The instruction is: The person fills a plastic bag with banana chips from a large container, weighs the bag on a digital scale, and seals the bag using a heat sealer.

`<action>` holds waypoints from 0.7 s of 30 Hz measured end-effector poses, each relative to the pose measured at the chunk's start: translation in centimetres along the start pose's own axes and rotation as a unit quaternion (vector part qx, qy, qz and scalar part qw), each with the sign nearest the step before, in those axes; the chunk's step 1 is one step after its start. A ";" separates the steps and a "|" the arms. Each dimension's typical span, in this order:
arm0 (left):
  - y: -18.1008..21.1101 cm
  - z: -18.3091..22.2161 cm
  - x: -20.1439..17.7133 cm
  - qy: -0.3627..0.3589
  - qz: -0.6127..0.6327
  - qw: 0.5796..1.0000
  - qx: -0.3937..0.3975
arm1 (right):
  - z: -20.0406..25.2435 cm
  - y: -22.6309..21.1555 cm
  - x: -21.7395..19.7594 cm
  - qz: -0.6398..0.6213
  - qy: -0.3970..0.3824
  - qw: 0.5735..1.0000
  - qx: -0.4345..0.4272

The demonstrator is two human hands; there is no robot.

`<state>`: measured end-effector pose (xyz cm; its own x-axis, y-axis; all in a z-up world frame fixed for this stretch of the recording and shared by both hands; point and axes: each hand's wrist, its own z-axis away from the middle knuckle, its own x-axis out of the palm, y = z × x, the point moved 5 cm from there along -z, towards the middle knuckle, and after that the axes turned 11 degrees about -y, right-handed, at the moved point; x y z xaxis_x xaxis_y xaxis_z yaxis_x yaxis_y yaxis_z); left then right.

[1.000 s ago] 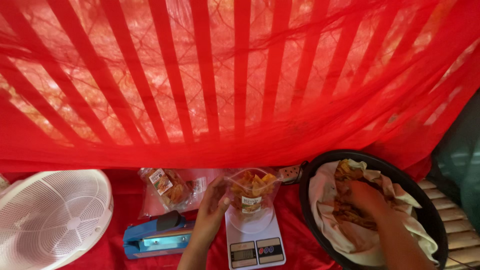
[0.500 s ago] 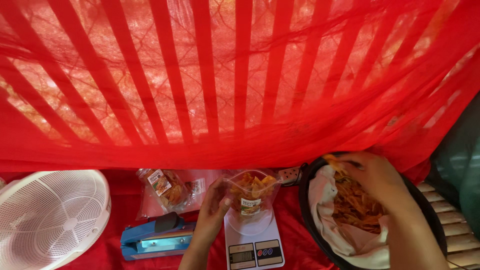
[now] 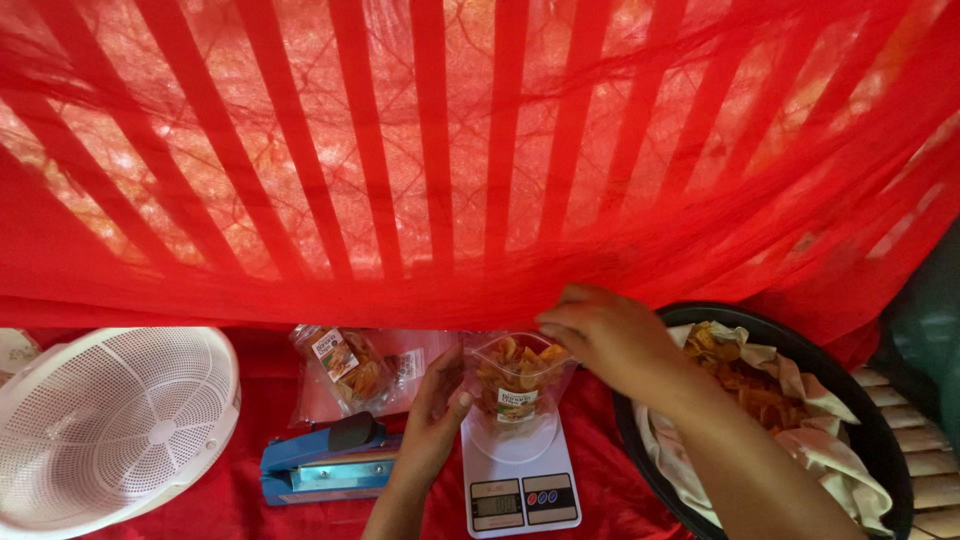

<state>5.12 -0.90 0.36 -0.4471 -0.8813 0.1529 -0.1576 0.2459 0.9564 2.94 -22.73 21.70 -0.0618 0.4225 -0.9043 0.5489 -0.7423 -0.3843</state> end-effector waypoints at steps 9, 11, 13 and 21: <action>0.6 -0.3 0.5 -0.008 0.012 1.000 0.022 | 6.5 6.8 -2.2 -0.028 0.046 0.981 0.188; 0.9 -0.4 0.8 -0.007 0.006 1.000 0.021 | 7.1 7.8 -2.0 -0.098 0.040 0.984 0.143; 1.3 -0.6 1.0 -0.005 -0.001 1.000 0.023 | 7.5 8.4 -1.6 -0.111 0.053 0.982 0.142; 0.2 -1.2 1.7 -0.027 0.032 0.998 0.039 | 5.8 6.1 1.8 -0.127 -0.031 0.986 0.104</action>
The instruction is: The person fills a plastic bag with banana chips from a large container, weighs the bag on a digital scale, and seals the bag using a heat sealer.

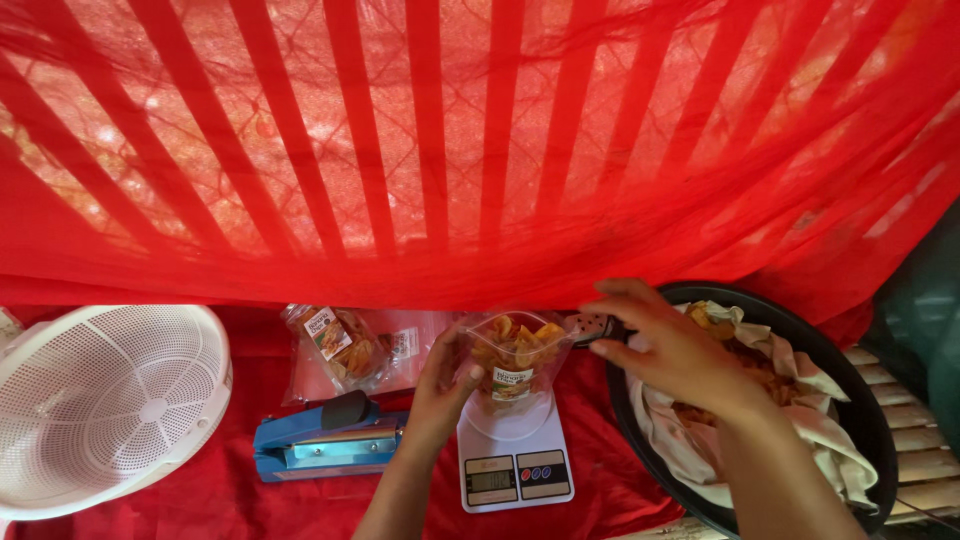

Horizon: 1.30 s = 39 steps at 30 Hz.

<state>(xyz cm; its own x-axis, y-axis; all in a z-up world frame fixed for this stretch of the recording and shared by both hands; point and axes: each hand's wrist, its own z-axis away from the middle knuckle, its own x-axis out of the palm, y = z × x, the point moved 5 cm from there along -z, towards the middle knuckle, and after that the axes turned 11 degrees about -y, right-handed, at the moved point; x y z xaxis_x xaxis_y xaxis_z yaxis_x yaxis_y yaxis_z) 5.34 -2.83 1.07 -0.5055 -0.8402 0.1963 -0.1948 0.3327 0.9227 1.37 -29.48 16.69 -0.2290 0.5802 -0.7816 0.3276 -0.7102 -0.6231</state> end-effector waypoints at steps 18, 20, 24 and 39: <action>1.0 -1.0 0.6 -0.007 -0.031 0.999 0.023 | -4.6 -4.1 4.6 0.112 -0.066 0.990 -0.050; 1.3 -0.9 0.8 -0.001 -0.039 0.999 0.010 | -4.6 -4.5 4.6 0.056 -0.100 0.992 -0.050; 1.4 -1.1 0.9 -0.007 0.007 1.000 0.000 | -4.2 -3.4 4.0 -0.007 -0.099 0.994 0.048; 2.2 -3.9 1.6 0.105 0.091 0.990 0.034 | -1.7 -2.3 2.6 0.073 -0.059 0.995 0.032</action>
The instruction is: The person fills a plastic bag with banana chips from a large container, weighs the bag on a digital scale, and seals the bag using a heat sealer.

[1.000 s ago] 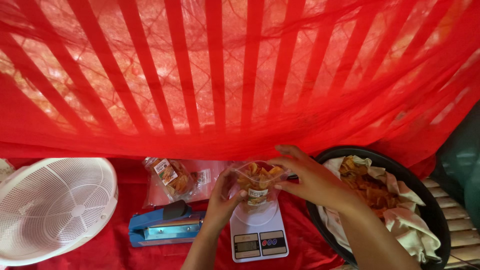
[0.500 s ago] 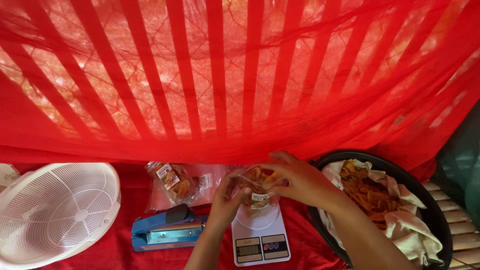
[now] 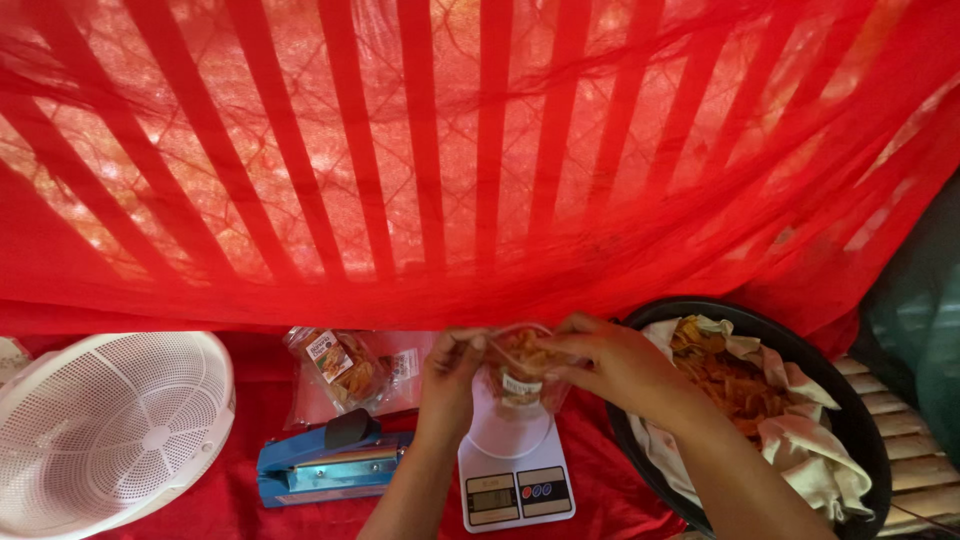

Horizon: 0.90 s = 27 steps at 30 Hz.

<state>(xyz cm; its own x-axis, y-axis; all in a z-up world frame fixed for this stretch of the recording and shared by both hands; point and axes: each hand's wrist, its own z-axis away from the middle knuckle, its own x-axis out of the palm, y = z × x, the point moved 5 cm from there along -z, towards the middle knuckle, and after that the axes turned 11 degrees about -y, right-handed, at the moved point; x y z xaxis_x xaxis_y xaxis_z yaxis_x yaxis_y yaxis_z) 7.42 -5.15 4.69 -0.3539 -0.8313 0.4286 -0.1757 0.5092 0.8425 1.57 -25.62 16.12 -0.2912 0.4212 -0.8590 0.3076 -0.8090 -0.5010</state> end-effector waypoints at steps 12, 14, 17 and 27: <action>5.4 -4.1 1.7 0.022 0.031 0.996 0.083 | 0.1 -5.3 -6.5 0.084 0.166 0.958 -0.220; 4.7 -2.8 0.6 0.094 0.023 0.991 0.089 | -0.4 -4.5 -8.1 0.002 0.201 0.967 -0.156; -0.1 1.4 -1.8 0.239 0.143 0.960 0.014 | -0.1 -4.7 -11.0 -0.012 0.269 0.938 -0.219; -6.7 3.6 1.3 0.069 0.477 0.873 -0.067 | -0.3 -4.6 -10.2 0.015 0.170 0.943 -0.287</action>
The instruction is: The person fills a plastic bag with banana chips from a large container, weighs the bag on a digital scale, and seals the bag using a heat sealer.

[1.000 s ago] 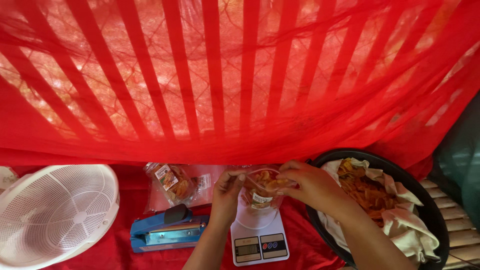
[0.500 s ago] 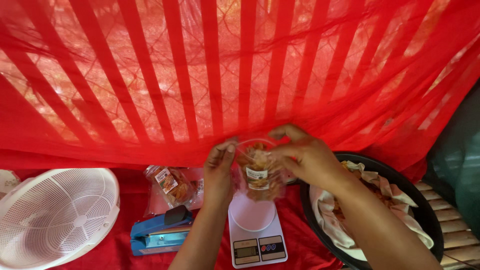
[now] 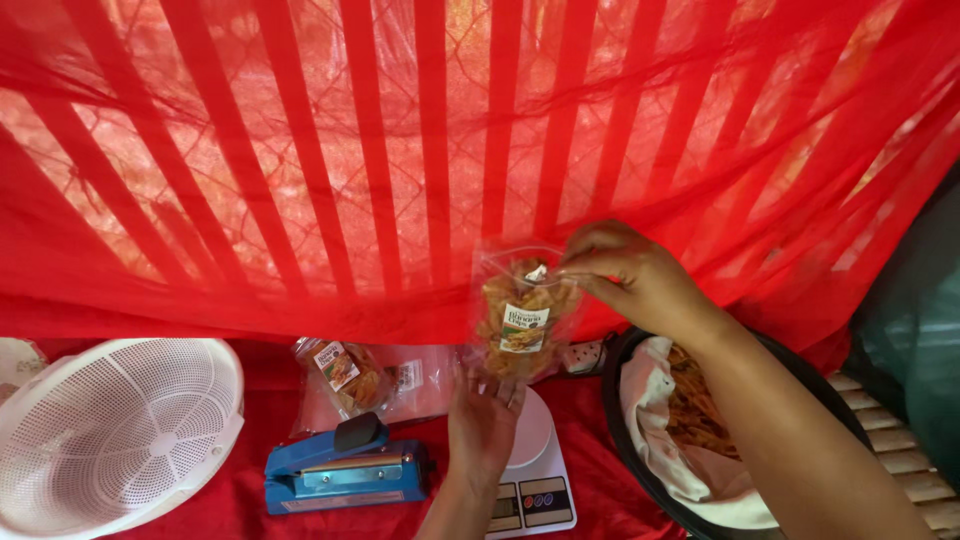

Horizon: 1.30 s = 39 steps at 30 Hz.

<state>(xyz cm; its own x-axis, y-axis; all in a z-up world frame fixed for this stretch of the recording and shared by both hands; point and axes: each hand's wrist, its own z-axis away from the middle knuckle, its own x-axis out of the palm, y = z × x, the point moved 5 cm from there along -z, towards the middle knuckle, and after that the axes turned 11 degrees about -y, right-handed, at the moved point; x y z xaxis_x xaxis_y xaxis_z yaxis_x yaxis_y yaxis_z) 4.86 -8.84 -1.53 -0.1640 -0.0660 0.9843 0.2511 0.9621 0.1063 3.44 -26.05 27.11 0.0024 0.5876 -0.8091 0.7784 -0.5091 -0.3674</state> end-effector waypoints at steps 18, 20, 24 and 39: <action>0.9 -0.6 0.2 -0.114 0.045 0.992 0.025 | -1.0 -0.6 -1.8 0.087 -0.041 0.995 0.030; 0.8 -0.6 -1.2 -0.080 0.084 0.992 0.045 | -1.3 -1.0 -1.6 0.056 -0.034 0.996 0.066; -0.5 -0.3 -0.5 -0.068 0.051 0.994 0.065 | -2.5 -2.2 -1.6 0.042 -0.040 0.997 0.043; -1.3 0.9 -0.3 -0.078 -0.005 0.997 0.027 | -3.2 -2.0 -0.4 -0.010 -0.155 0.979 0.131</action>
<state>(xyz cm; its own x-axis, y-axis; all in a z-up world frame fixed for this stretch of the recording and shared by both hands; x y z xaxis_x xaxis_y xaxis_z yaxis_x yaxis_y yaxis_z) 3.77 -9.84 -2.10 -0.3144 -0.0384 0.9485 0.1969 0.9748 0.1047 3.88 -23.26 29.64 -0.2345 0.4008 -0.8856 0.5882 -0.6669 -0.4575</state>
